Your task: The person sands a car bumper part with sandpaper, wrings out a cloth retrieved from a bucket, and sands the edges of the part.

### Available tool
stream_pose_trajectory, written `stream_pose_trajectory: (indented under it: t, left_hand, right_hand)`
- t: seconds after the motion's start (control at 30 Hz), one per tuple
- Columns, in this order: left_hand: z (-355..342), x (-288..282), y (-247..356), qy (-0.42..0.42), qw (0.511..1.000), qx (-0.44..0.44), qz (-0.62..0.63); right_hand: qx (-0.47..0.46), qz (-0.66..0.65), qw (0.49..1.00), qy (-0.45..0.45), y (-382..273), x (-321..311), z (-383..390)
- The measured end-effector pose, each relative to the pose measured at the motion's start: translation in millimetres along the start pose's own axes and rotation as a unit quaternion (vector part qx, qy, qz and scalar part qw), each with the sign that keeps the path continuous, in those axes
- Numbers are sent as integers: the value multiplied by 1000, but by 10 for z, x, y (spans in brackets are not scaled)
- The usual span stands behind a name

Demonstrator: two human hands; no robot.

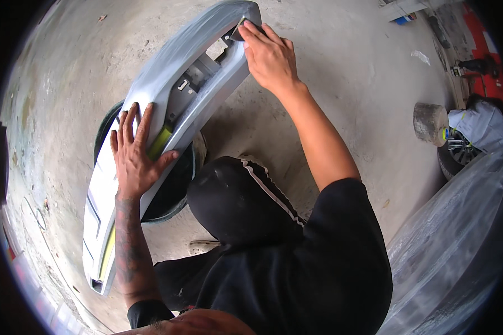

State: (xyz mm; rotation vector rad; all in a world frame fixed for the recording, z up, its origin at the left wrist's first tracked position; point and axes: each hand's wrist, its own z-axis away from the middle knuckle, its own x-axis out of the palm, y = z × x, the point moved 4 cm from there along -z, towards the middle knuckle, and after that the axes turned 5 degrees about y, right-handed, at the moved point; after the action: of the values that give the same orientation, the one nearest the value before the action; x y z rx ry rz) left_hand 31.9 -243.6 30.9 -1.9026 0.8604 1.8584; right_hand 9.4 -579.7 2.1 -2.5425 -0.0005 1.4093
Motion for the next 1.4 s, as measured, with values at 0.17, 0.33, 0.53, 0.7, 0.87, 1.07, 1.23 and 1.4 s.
stream_pose_trajectory:
  t: [0.17, 0.33, 0.53, 0.7, 0.87, 1.07, 1.23, 1.4]
  left_hand:
    - [-21, -12, -15, 9, 999, 12, 36]
    - [1, -13, -9, 7, 1000, 4, 23]
    - [29, 14, -36, 16, 999, 0, 31]
    - [19, 15, -22, 8, 1000, 5, 27]
    - [35, 23, -80, 16, 999, -3, 35]
    - [44, 15, -44, 18, 999, -3, 51]
    - [52, 34, -76, 22, 999, -4, 30]
    - [67, 46, -68, 25, 999, -1, 34]
  right_hand:
    - [81, -34, 996, 6, 455, 223, -393]
    - [-11, 0, 1000, 1, 249, 67, -214]
    - [-23, -42, 999, 14, 129, -73, 64]
    - [-117, 88, 989, -25, -229, -426, 379]
    - [-292, 252, 915, -121, -261, -438, -364]
    - [-309, 85, 900, -297, -348, -463, -301]
    - [-307, 67, 914, -259, -662, -398, -105]
    - [-273, 54, 940, -196, -612, -538, -51]
